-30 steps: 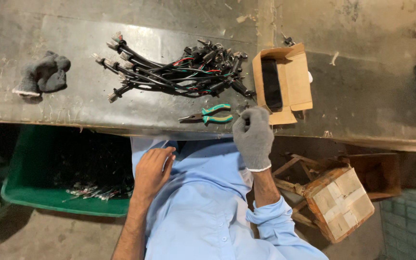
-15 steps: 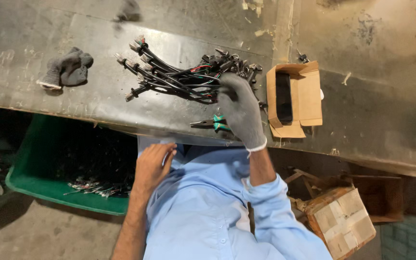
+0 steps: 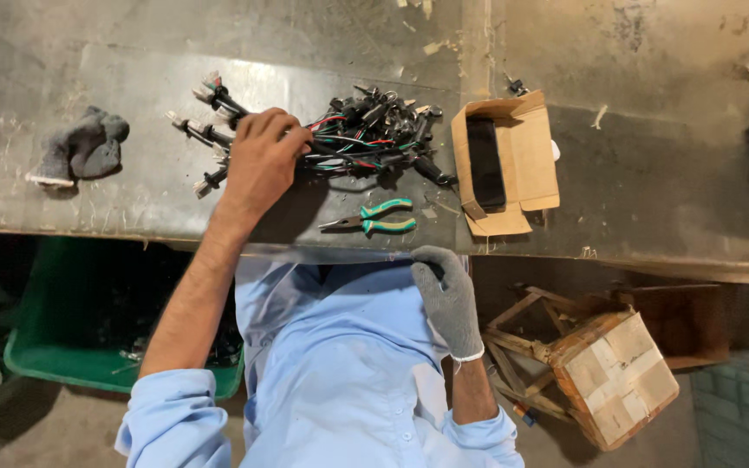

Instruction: The person attaches black connector plugs to the ends of a cable, twisting wires and using pliers to secure the connections, then places the finished cable assembly on the workbench with a growing pile of completed harnesses.

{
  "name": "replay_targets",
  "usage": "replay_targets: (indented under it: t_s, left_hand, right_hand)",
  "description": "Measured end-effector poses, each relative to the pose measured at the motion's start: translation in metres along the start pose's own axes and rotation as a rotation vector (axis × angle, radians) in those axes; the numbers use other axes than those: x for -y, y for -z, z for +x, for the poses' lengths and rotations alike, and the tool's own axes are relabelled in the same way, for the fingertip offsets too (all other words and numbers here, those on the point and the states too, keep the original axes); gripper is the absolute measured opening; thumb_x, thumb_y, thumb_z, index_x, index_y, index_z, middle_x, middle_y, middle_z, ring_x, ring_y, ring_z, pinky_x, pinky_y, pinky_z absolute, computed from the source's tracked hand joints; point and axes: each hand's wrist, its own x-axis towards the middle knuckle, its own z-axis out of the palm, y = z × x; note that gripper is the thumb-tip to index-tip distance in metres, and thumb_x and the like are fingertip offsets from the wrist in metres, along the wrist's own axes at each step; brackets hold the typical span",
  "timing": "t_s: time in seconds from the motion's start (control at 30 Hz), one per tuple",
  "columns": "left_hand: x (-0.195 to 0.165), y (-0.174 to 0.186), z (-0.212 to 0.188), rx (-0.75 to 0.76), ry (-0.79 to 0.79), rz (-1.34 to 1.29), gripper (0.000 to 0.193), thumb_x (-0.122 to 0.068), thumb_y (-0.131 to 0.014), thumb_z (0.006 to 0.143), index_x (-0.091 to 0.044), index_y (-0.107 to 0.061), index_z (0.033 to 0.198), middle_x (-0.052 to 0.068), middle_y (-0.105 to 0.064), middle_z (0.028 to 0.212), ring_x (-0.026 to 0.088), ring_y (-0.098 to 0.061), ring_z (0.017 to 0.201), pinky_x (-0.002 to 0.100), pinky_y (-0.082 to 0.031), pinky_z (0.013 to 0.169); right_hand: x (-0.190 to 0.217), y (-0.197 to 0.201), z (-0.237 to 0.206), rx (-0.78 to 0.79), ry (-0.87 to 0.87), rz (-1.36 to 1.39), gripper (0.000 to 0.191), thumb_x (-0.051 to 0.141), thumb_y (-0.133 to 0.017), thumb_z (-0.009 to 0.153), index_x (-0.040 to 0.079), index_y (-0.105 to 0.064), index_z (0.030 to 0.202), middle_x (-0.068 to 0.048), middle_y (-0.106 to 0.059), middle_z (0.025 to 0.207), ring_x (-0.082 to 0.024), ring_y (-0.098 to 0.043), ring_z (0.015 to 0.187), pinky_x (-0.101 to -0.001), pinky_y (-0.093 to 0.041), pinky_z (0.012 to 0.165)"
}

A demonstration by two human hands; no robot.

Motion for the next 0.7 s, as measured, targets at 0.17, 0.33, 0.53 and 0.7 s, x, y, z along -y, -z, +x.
replay_targets:
  t_s: [0.17, 0.33, 0.53, 0.7]
  left_hand:
    - [-0.02, 0.038, 0.018, -0.02, -0.031, 0.007, 0.016, -0.006, -0.074, 0.094, -0.014, -0.072, 0.108, 0.001, -0.068, 0.102, 0.023, -0.061, 0.105, 0.044, -0.043, 0.1]
    - [-0.071, 0.071, 0.004, 0.078, -0.171, -0.164, 0.024, -0.007, -0.071, 0.091, -0.016, -0.072, 0.114, 0.001, -0.07, 0.104, 0.023, -0.064, 0.101, 0.042, -0.043, 0.096]
    - [-0.113, 0.095, -0.033, 0.103, -0.124, -0.079, 0.027, -0.023, -0.068, 0.086, -0.014, -0.063, 0.111, 0.004, -0.07, 0.101, 0.024, -0.065, 0.099, 0.044, -0.044, 0.089]
    - [-0.107, 0.093, -0.08, 0.235, 0.314, -0.303, 0.035, -0.015, -0.08, 0.083, -0.01, -0.063, 0.113, 0.003, -0.071, 0.091, 0.018, -0.068, 0.088, 0.035, -0.05, 0.08]
  right_hand:
    - [0.028, 0.008, 0.014, -0.031, 0.117, 0.019, 0.019, 0.007, -0.063, 0.1, 0.003, -0.067, 0.118, -0.005, -0.069, 0.105, -0.012, -0.062, 0.093, -0.0253, -0.053, 0.082]
    - [0.061, 0.002, 0.023, -0.106, 0.478, -0.102, 0.029, 0.003, -0.063, 0.097, 0.002, -0.061, 0.126, -0.011, -0.065, 0.119, -0.019, -0.064, 0.106, -0.0297, -0.053, 0.094]
    - [0.059, -0.008, 0.022, 0.313, 0.325, -0.064, 0.017, 0.009, -0.067, 0.098, 0.002, -0.068, 0.113, -0.011, -0.072, 0.098, -0.023, -0.069, 0.089, -0.0311, -0.055, 0.083]
    - [0.048, -0.004, 0.018, 0.417, 0.059, -0.182, 0.02, 0.013, -0.063, 0.095, 0.003, -0.069, 0.111, -0.011, -0.074, 0.089, -0.023, -0.07, 0.078, -0.0326, -0.055, 0.073]
